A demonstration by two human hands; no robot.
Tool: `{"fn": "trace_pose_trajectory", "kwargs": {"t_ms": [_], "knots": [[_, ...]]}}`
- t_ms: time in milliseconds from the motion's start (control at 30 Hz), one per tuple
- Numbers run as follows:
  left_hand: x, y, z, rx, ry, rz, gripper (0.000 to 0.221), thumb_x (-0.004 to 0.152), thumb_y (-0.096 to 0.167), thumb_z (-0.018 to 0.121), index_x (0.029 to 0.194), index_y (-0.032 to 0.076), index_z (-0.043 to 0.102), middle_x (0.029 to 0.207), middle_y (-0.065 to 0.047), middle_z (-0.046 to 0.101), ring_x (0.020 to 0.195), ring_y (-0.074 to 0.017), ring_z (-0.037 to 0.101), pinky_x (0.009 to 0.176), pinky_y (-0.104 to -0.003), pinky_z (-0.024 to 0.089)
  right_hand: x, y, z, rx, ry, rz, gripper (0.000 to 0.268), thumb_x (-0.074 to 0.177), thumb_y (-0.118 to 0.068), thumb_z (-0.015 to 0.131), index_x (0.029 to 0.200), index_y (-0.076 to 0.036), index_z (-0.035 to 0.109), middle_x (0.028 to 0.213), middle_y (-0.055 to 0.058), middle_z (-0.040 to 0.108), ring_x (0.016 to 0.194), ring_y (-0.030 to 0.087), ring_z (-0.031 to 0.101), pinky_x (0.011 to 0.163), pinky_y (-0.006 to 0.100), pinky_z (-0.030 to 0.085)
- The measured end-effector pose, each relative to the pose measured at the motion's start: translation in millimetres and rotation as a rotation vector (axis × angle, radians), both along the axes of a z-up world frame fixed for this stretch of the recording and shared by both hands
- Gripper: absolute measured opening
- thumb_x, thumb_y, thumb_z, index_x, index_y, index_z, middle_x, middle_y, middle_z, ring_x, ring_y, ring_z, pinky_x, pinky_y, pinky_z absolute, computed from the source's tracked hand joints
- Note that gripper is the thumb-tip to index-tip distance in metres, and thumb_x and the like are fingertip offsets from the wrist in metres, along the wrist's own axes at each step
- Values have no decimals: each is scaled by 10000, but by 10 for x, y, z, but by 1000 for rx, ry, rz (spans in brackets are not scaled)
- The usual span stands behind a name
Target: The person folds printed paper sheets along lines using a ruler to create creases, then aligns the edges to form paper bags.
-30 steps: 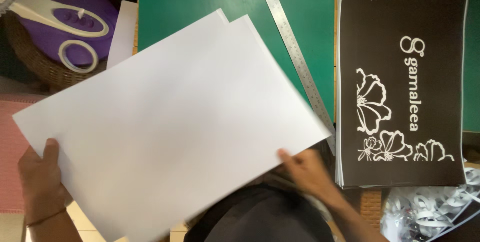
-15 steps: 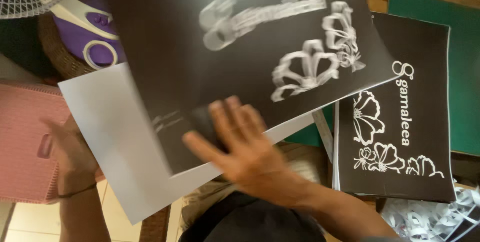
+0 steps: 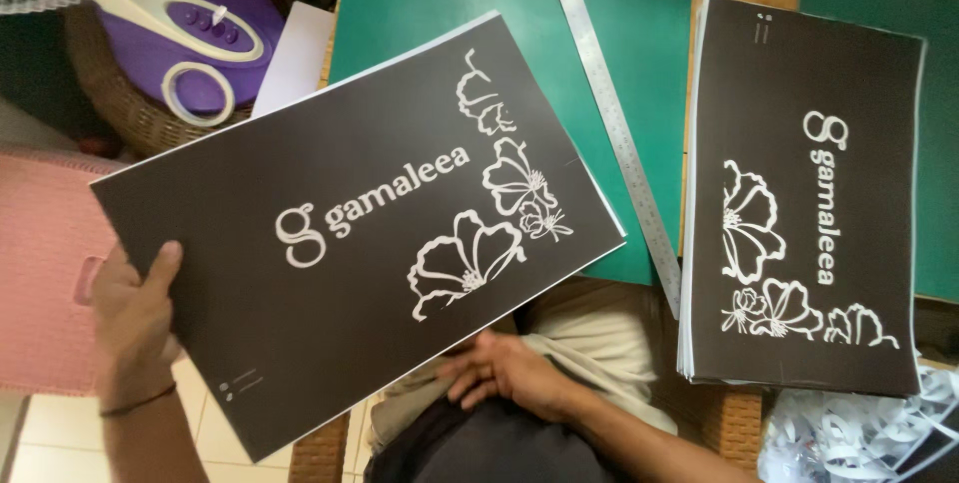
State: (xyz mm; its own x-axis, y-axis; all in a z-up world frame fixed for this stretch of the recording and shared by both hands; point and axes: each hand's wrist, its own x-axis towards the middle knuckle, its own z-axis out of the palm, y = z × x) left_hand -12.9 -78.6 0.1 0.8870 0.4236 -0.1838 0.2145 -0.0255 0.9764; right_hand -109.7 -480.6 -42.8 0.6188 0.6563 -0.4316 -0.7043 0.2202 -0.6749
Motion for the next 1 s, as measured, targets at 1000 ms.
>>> {"fn": "trace_pose_trajectory", "kwargs": {"t_ms": [1000], "knots": [[413,-1950,2215,20,-830,-678,320,1060,68,601,1340,-27,480,1222,-48,615,1121,-76,565,1041,-255,469,1017,-1894,2567,-365,-1320,-1047,369,1101,-66,611,1434,67,525,1316,124,621,1141,163,626,1032,287,529]]}}
